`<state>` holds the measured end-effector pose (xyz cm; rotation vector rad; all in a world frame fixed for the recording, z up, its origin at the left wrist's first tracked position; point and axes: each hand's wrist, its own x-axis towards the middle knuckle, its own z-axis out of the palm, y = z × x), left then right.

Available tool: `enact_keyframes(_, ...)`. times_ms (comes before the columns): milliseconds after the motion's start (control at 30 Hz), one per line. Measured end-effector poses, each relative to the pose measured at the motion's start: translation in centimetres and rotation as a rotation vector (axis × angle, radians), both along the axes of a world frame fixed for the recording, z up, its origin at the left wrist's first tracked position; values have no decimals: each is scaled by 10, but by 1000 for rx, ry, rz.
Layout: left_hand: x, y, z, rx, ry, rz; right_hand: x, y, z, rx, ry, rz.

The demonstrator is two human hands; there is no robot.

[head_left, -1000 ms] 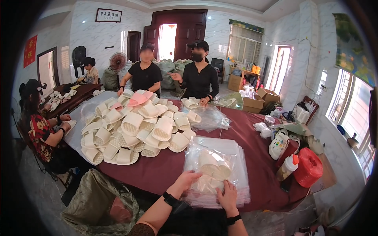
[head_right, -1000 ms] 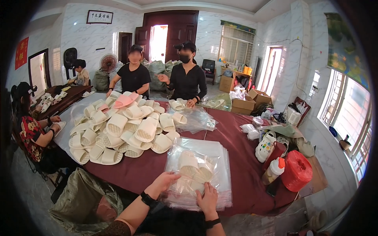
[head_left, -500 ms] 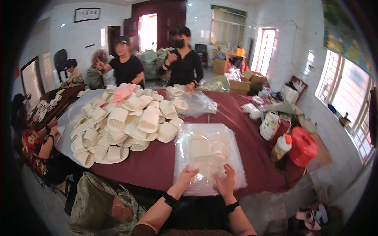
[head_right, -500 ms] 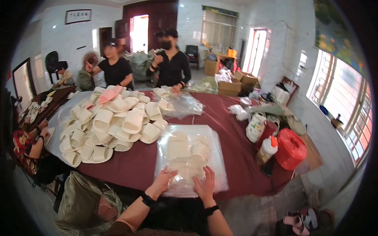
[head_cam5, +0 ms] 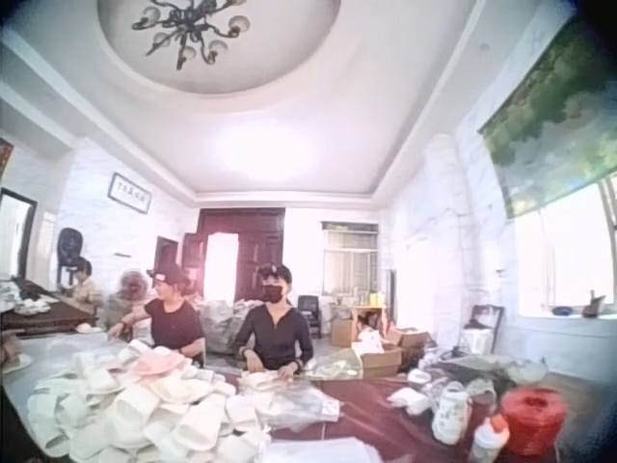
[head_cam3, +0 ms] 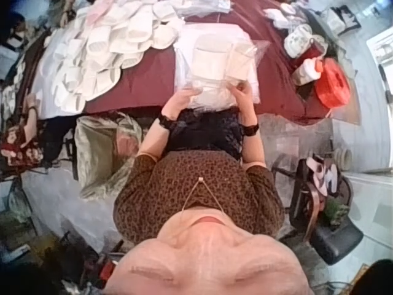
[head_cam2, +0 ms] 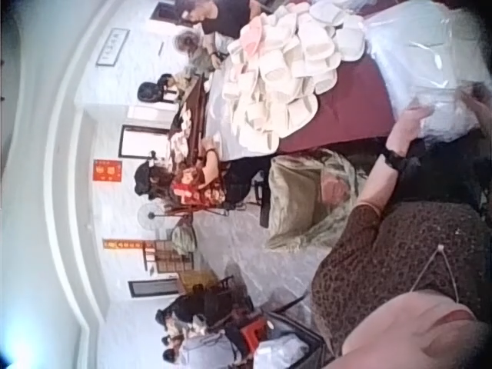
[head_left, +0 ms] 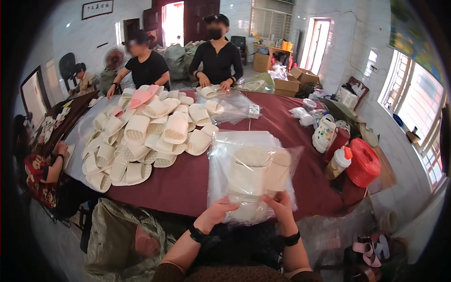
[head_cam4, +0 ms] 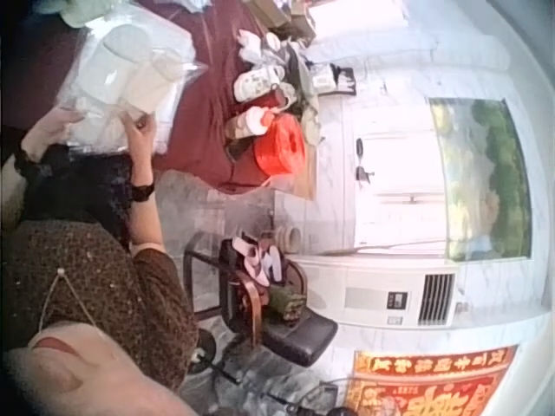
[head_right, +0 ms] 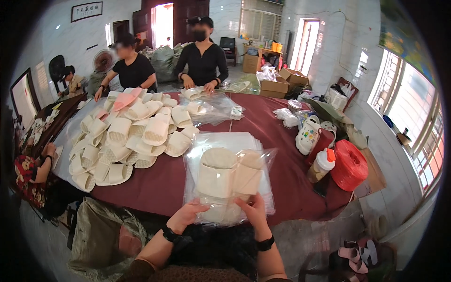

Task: Packing pairs of slippers into plastic bags at a communal work table.

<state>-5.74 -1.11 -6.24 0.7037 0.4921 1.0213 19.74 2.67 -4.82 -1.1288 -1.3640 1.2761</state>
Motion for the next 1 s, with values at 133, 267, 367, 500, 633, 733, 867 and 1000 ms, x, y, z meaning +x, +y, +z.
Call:
enact_keyframes(133, 27, -10, 14, 170, 282, 71, -28, -13, -7, 371, -67, -314)
enact_keyframes(267, 13, -29, 19, 129, 335, 263, -33, -20, -3, 183, -79, -33)
enact_keyframes(367, -41, -52, 39, 150, 479, 454, -33, -19, 20, 62, 264, 216)
enact_keyframes(500, -143, -110, 92, 48, 590, 808, -23, 6, 5, 526, -499, -91)
enact_keyframes(633, -279, -217, 88, -45, 891, 976, -14, 15, -27, 620, -951, -130)
enact_keyframes(733, -337, -292, 65, -250, 1359, 845, -13, 13, -29, 645, -958, -126)
enact_keyframes(867, -370, -335, -17, -591, 2131, 501, -19, 9, -35, 628, -975, -164)
enact_keyframes(1000, -374, -330, -117, -783, 2095, 422, -19, 9, -38, 660, -1008, -186)
